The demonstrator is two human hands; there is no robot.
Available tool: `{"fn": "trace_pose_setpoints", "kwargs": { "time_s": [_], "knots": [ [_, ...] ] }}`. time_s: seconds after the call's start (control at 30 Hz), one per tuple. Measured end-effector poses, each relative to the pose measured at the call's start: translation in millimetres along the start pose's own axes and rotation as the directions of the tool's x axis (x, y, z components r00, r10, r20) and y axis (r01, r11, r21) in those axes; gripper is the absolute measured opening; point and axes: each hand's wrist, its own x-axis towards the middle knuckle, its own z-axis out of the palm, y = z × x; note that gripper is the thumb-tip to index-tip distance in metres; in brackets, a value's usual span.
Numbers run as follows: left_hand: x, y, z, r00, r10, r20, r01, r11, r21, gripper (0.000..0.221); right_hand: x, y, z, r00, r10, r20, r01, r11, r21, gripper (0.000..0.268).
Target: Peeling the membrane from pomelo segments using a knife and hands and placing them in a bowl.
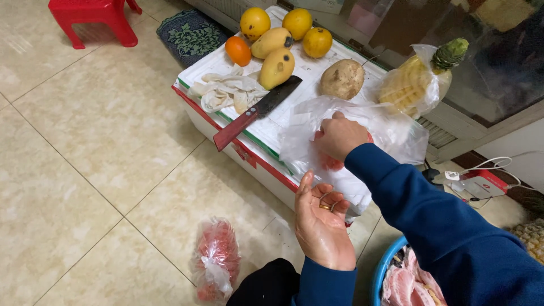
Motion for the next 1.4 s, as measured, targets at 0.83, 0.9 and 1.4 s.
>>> {"fn": "trace_pose_setpoints", "kwargs": {
  "time_s": [0.83, 0.9, 1.4],
  "knots": [
    [8.5, -76.6, -25.4, 0.990, -0.129, 0.059, 0.102, 0.938, 0.330, 0.041, -263.2, 259.8, 87.8, 0.977, 0.200, 0.072, -0.202, 0.772, 0.602, 0.040],
    [20.7, -78.6, -29.7, 0.931, 0.028, 0.363, -0.218, 0.843, 0.493, 0.039, -285.8, 281.4, 121.9, 0.926, 0.309, 0.217, -0.378, 0.749, 0.544, 0.035],
    [120.5, 33.3, -20.8, 0.522, -0.320, 0.791, -0.368, -0.921, -0.130, 0.015, -320.8, 289.3, 137.3, 0.759, 0.363, 0.540, -0.615, 0.673, 0.412, 0.042]
  ]
}}
